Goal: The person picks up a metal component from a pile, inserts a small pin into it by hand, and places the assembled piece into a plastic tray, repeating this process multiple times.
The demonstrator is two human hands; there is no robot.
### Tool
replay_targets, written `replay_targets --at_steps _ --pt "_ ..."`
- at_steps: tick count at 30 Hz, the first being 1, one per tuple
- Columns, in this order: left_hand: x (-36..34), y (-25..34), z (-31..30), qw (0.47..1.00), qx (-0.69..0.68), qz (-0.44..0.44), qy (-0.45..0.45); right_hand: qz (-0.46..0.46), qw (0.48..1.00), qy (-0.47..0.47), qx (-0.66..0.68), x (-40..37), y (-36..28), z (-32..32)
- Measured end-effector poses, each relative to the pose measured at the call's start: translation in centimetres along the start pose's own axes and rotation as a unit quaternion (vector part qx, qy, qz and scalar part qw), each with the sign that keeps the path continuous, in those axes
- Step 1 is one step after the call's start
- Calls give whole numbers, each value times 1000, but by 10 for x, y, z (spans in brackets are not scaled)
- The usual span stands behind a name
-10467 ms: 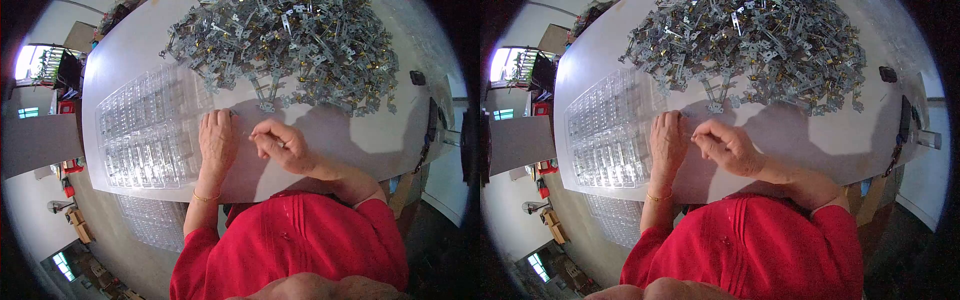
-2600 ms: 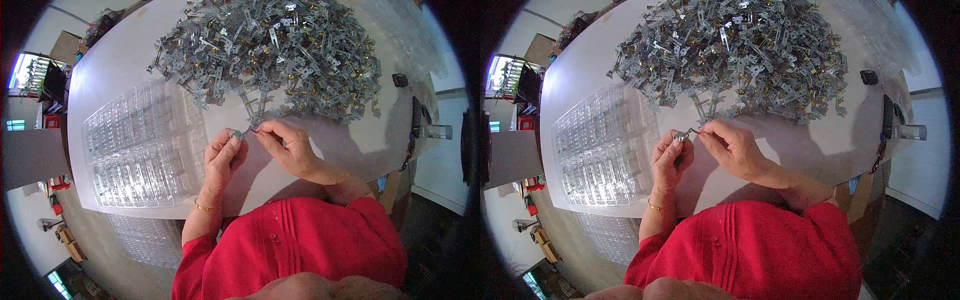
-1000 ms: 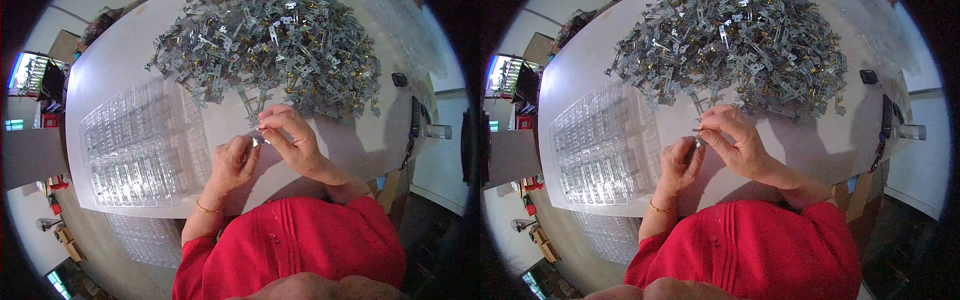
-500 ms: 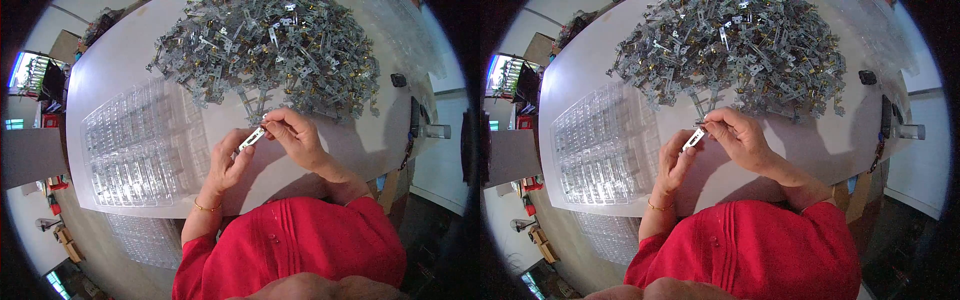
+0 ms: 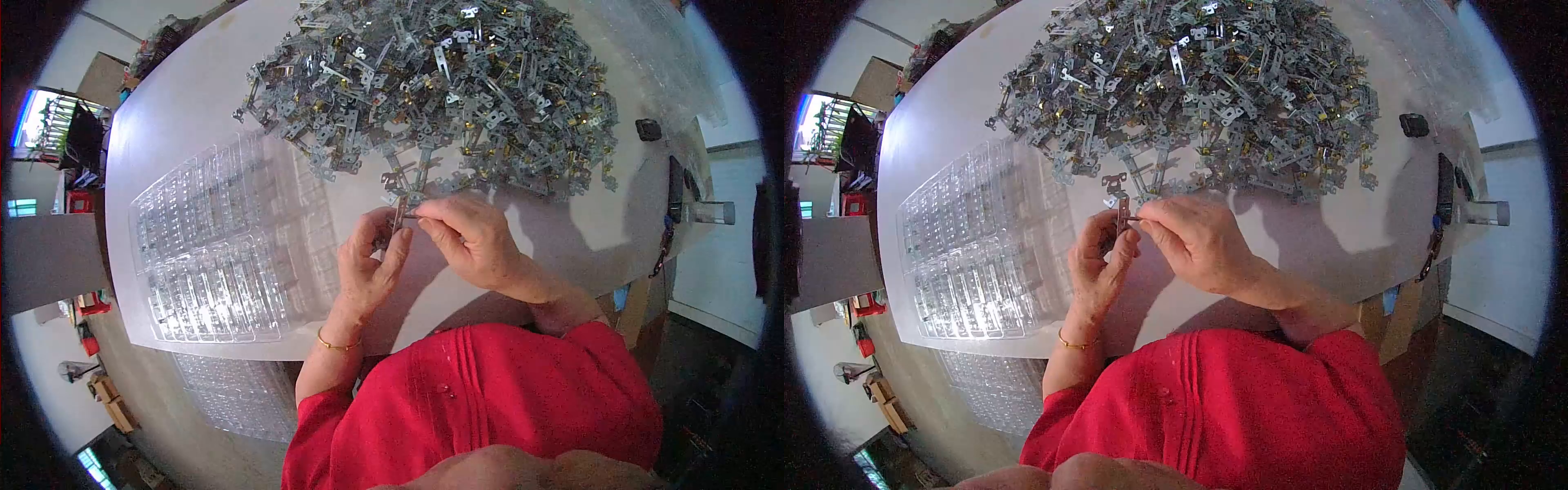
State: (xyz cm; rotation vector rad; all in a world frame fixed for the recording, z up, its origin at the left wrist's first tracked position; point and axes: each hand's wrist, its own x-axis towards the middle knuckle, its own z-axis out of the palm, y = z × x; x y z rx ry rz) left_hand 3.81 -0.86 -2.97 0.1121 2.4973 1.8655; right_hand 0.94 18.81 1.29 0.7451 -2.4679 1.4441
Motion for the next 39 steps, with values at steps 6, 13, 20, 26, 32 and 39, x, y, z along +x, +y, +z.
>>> replay_targets --at_steps 6,13,20,26,32,39 --pt "0 15 0 998 56 11 30 -16 1000 2 -24 -3 6 6" --pt "0 5 6 994 77 57 49 -46 996 -43 -59 -7 11 9" --pt "3 11 5 982 144 121 10 -36 998 -19 -46 -4 11 8" --pt "3 9 5 983 144 112 19 -9 998 -43 -38 -7 11 8" --pt "3 9 7 980 151 129 35 -23 999 -39 -12 -7 13 10" --pt "2 4 7 980 136 140 35 -12 997 -77 -13 -8 14 9"
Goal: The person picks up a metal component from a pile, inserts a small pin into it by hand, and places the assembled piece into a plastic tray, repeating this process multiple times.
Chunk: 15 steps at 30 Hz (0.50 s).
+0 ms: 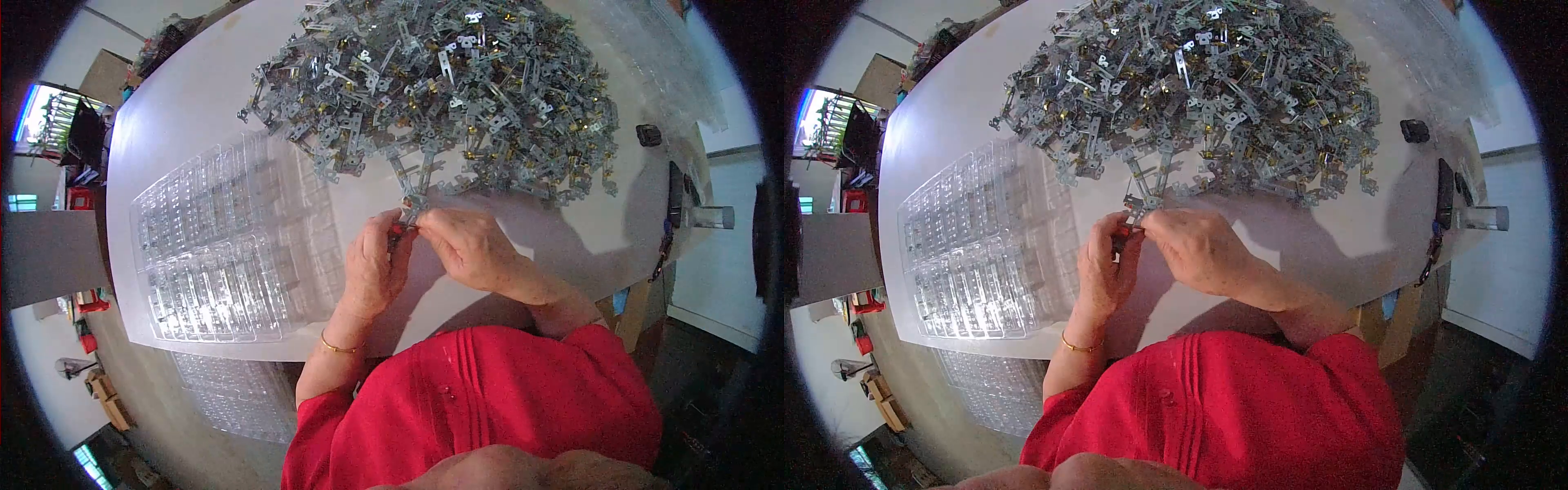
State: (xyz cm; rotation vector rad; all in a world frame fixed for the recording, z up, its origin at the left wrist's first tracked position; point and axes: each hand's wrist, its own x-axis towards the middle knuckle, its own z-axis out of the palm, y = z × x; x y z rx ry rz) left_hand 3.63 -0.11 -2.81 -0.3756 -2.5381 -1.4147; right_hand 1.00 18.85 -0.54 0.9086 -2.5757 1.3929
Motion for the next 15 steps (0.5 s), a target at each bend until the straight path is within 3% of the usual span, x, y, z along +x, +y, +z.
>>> replay_targets --at_steps 2,5,10,12,14,15 --pt "1 -2 0 1000 -15 0 20 6 1000 -10 -1 2 0 -4" --pt "2 4 -9 996 -40 -81 18 37 999 3 20 3 -5 -9" --pt "5 4 -17 988 -140 -49 -53 64 980 106 156 7 -4 -9" --pt "6 2 -18 981 -172 -9 -95 69 974 99 190 5 3 -9" --pt "7 3 -22 973 -190 -21 -130 101 951 86 279 3 -2 -7" --pt "7 4 -24 968 -200 -26 -146 100 957 77 260 2 -3 -7"
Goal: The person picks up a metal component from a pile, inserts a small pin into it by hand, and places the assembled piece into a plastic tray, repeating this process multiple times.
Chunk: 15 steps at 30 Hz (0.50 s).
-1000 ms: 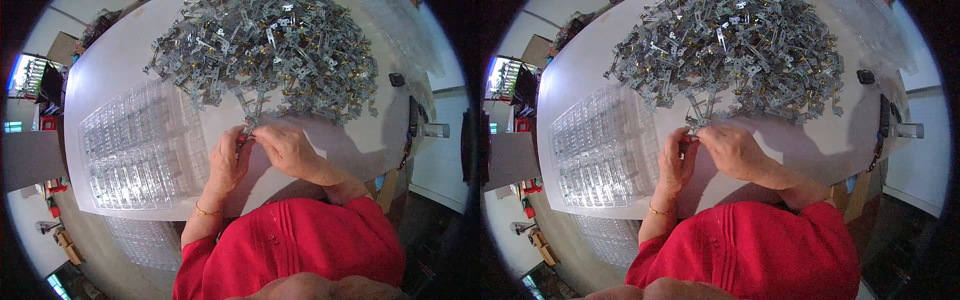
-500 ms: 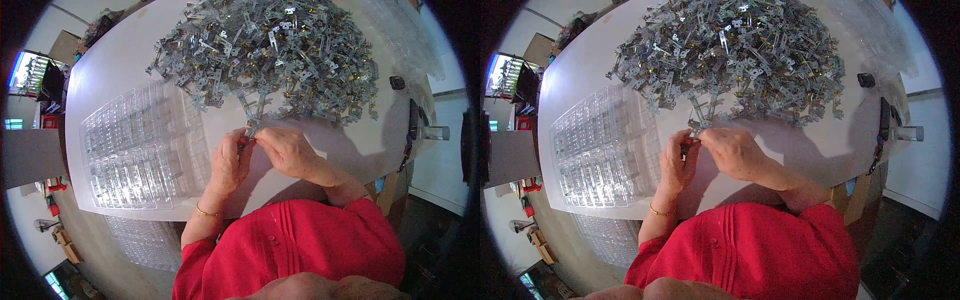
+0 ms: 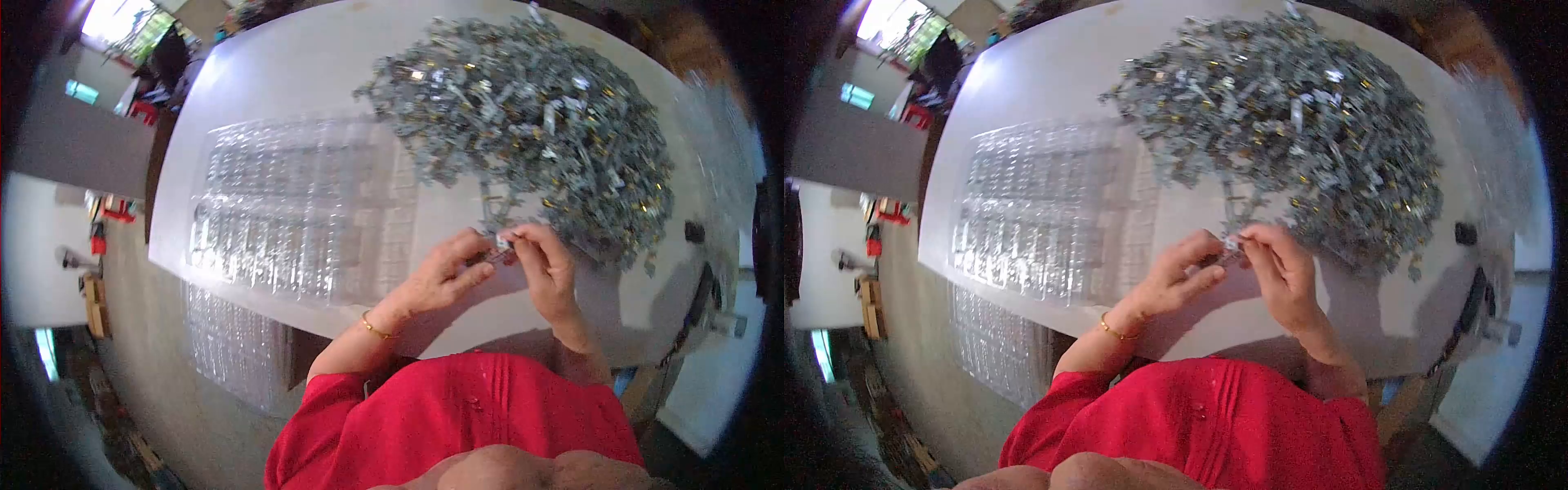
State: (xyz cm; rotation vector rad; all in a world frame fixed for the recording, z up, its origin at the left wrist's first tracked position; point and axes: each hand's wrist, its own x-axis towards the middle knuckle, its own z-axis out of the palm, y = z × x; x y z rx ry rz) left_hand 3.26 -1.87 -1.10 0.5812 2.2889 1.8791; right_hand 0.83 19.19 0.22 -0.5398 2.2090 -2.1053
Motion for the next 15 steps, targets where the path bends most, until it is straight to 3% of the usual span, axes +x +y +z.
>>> replay_targets --at_steps 7,12,15 --pt "-1 -3 8 998 -26 -9 55 -5 997 38 -63 -5 -2 3" --pt "-1 -10 10 978 155 91 107 -3 997 57 -44 -5 7 7" --pt "-2 -12 14 964 200 102 140 -6 997 50 -57 -6 12 5"
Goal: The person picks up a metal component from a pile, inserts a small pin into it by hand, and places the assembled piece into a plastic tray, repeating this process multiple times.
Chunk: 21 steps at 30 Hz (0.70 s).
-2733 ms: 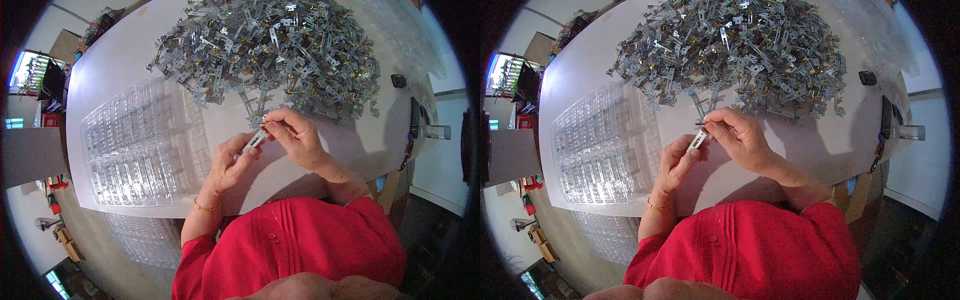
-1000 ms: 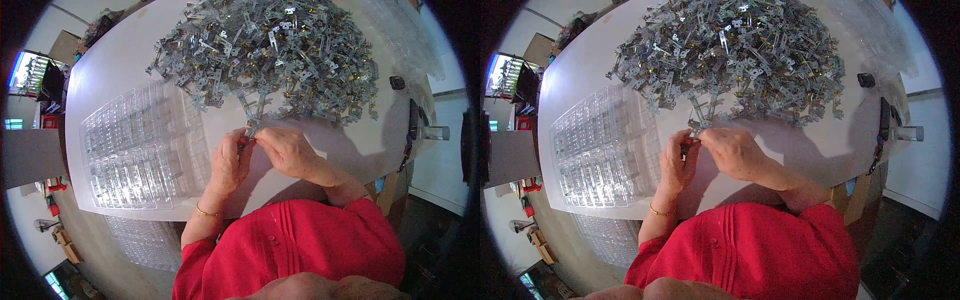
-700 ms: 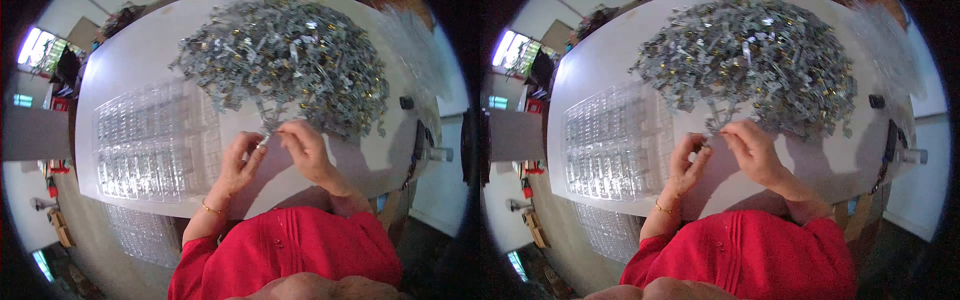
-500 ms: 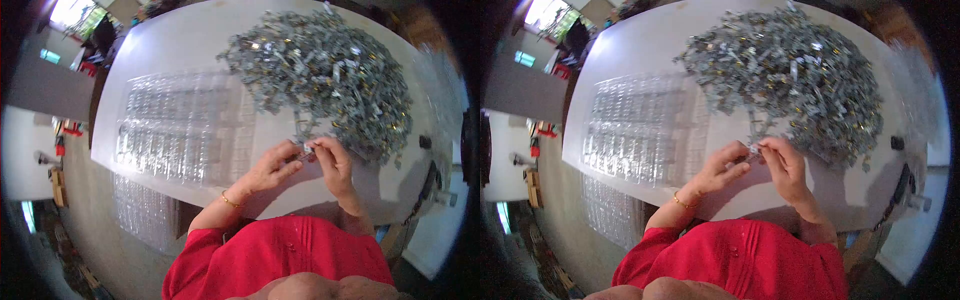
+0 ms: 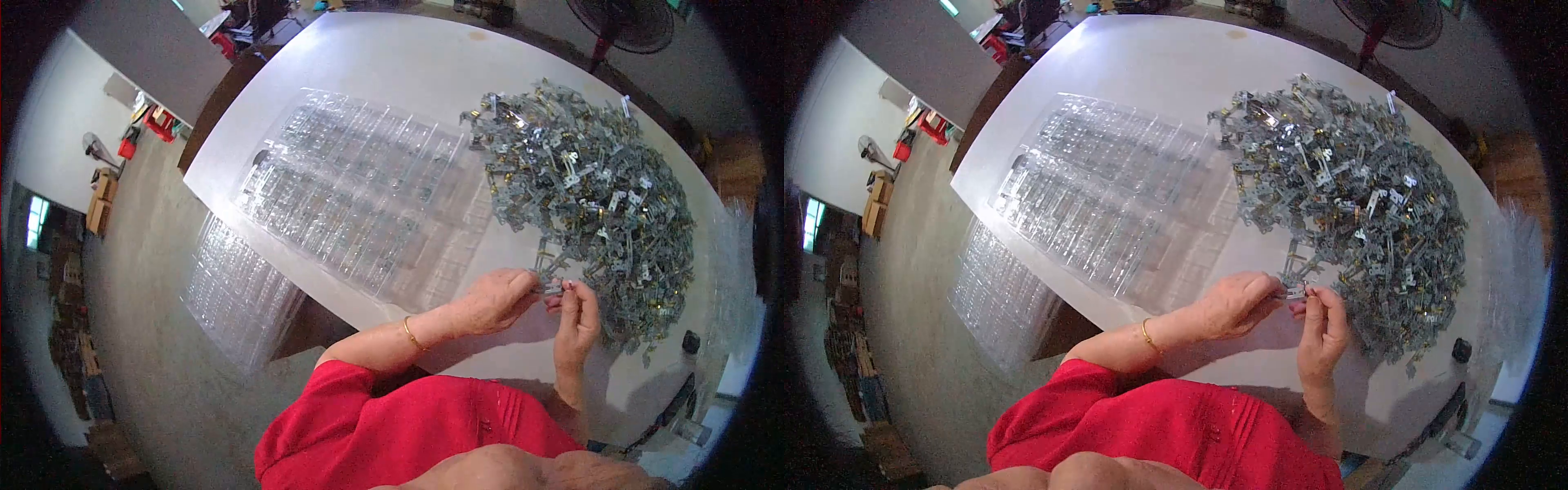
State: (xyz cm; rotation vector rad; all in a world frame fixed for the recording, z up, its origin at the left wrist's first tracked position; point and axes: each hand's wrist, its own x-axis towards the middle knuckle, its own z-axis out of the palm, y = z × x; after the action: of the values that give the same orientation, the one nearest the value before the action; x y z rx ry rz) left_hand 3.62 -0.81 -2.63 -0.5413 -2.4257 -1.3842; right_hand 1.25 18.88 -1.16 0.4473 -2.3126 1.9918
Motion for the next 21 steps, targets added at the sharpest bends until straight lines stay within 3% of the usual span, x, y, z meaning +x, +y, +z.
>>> replay_targets --at_steps 7,9,12,14,16,18,19,21 --pt "2 11 -13 993 -5 -88 75 -45 998 29 21 0 -9 9" --pt "-2 27 -28 990 20 -89 104 -3 998 -43 33 -8 -5 11" --pt "-11 43 -64 977 90 -164 98 34 988 -145 51 -27 -5 29" --pt "-19 52 -101 945 172 -269 77 41 975 -215 35 -41 -10 45" --pt "-52 24 -124 926 233 -152 257 7 957 -289 -11 -47 -18 57" --pt "-71 12 -168 885 324 -195 273 -49 939 -340 -37 -51 -19 65" --pt "-73 8 -188 875 325 -156 323 -87 930 -354 -40 -52 -16 71" --pt "-93 -12 -228 843 348 -208 354 -163 916 -362 -55 -54 -7 78"
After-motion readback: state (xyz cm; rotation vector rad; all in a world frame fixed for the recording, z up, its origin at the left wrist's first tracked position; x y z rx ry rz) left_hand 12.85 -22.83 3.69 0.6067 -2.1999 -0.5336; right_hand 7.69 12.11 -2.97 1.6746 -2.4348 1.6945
